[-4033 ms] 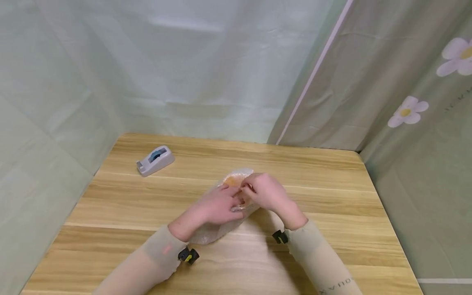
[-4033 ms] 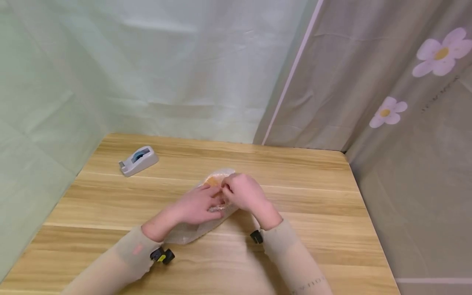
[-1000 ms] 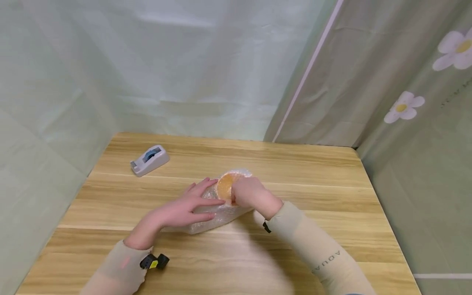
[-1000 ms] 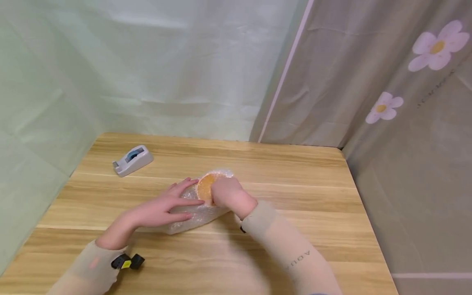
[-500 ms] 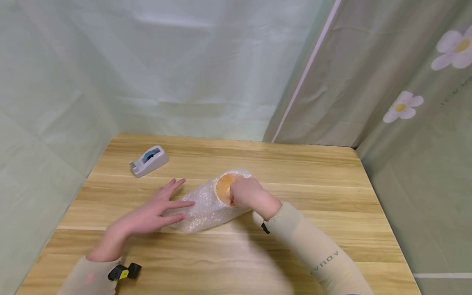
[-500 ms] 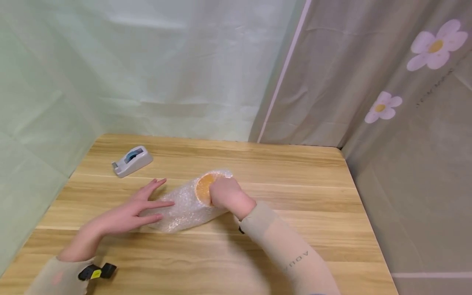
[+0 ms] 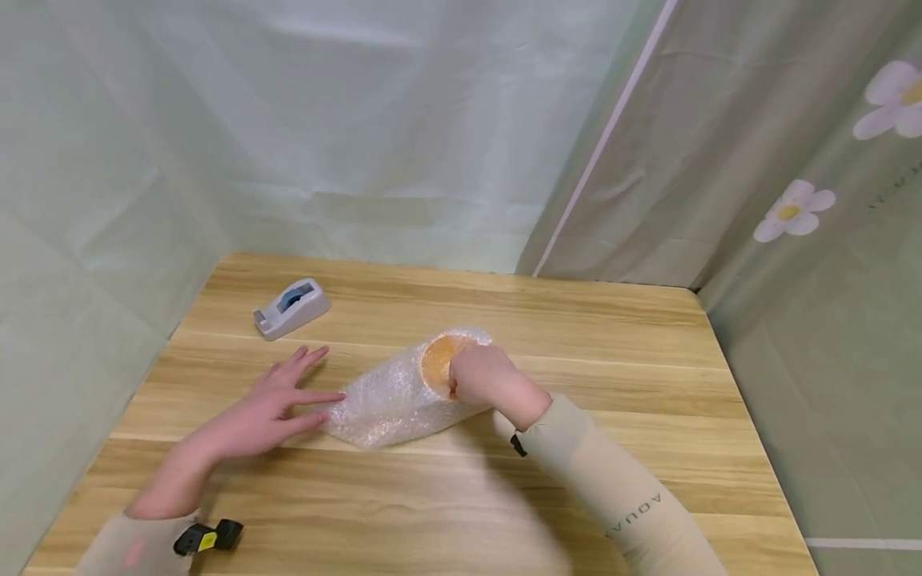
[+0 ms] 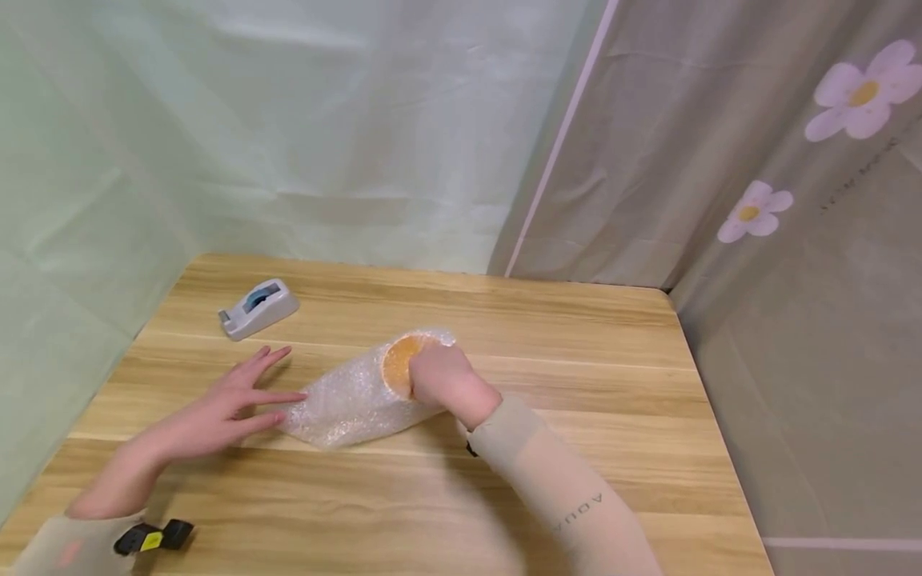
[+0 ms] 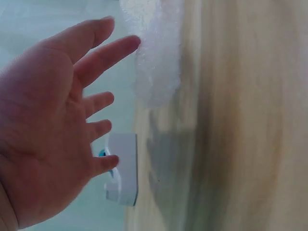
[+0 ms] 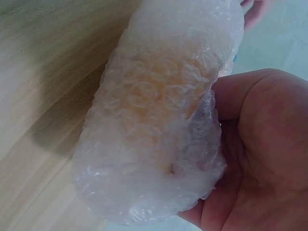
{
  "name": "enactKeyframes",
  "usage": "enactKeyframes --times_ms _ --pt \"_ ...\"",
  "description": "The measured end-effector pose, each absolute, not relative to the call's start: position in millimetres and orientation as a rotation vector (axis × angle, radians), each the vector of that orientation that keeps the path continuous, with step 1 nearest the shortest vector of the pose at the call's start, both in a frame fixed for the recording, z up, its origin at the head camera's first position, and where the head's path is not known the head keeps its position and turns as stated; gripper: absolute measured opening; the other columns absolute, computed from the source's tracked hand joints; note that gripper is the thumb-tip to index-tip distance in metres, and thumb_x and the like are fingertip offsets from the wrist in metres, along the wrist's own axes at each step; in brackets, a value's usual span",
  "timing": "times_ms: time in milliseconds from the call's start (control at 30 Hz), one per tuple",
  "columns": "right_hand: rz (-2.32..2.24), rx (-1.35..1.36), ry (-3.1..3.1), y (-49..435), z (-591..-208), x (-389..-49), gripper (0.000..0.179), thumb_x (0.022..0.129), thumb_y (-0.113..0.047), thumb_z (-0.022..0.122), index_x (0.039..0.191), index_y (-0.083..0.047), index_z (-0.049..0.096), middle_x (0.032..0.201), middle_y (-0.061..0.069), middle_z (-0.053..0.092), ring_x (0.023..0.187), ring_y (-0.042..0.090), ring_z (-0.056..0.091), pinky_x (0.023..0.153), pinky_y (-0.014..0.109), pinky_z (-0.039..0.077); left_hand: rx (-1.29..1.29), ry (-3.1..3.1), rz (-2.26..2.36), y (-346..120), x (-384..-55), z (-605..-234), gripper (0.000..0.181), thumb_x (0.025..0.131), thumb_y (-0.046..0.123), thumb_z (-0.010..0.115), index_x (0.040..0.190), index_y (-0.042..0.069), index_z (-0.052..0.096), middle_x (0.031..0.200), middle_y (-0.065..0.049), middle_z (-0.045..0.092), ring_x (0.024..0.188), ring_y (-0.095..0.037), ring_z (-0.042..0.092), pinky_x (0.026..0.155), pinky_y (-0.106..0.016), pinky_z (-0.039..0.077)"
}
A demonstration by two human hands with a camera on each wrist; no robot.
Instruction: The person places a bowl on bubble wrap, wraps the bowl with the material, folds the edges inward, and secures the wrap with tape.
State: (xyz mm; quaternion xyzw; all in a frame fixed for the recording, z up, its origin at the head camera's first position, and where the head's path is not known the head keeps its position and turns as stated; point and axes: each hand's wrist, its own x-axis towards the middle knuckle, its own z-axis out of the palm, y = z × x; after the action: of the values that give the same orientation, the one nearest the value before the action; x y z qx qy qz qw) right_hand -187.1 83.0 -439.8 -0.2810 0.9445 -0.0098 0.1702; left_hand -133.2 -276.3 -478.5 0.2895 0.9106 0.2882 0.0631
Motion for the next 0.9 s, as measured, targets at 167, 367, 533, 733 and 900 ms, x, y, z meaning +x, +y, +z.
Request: enactKeyframes --times_ms 167,367,533,733,900 --pt "-0.026 -0.806 2.681 83 -441 -188 0.035 0.095 -0.021 0.076 0.062 -0.027 0.065 0.075 -0.007 0.061 0.073 0.013 0.055 0.071 0.043 0.060 0.753 2.936 0.862 -267 -140 -479 0.014 0.102 0.024 0.074 0.109 0.013 0.080 0.151 -0.026 0.055 0.141 -0.052 0.045 0.111 -0.074 0.036" --pt "-0.030 -0.804 2.671 83 -442 -189 0.037 0.095 -0.021 0.076 0.060 -0.028 0.065 0.074 -0.008 0.061 0.072 0.012 0.054 0.069 0.041 0.058 0.549 3.023 0.681 -257 -144 -481 0.057 0.102 0.047 0.070 0.130 -0.002 0.073 0.156 -0.034 0.046 0.148 -0.058 0.032 0.113 -0.080 0.027" --pt "-0.022 -0.801 2.670 83 -443 -189 0.033 0.096 -0.021 0.076 0.064 -0.029 0.070 0.076 -0.009 0.063 0.074 0.012 0.056 0.071 0.041 0.059 0.488 2.978 0.696 -249 -144 -483 0.045 0.099 0.047 0.075 0.114 0.004 0.080 0.155 -0.036 0.045 0.150 -0.062 0.023 0.114 -0.083 0.021" --pt "-0.020 -0.802 2.679 83 -443 -188 0.028 0.095 -0.022 0.077 0.068 -0.030 0.074 0.078 -0.009 0.066 0.076 0.012 0.060 0.071 0.043 0.060 0.466 2.939 0.767 -246 -144 -486 0.025 0.096 0.039 0.080 0.088 0.016 0.075 0.151 -0.038 0.049 0.150 -0.063 0.024 0.118 -0.078 0.020" --pt "-0.023 -0.799 2.680 83 -444 -188 0.033 0.095 -0.021 0.076 0.064 -0.029 0.069 0.075 -0.008 0.062 0.073 0.012 0.056 0.068 0.042 0.058 0.450 2.910 0.807 -247 -144 -489 0.022 0.096 0.032 0.081 0.086 0.015 0.073 0.148 -0.037 0.052 0.149 -0.062 0.025 0.119 -0.077 0.020"
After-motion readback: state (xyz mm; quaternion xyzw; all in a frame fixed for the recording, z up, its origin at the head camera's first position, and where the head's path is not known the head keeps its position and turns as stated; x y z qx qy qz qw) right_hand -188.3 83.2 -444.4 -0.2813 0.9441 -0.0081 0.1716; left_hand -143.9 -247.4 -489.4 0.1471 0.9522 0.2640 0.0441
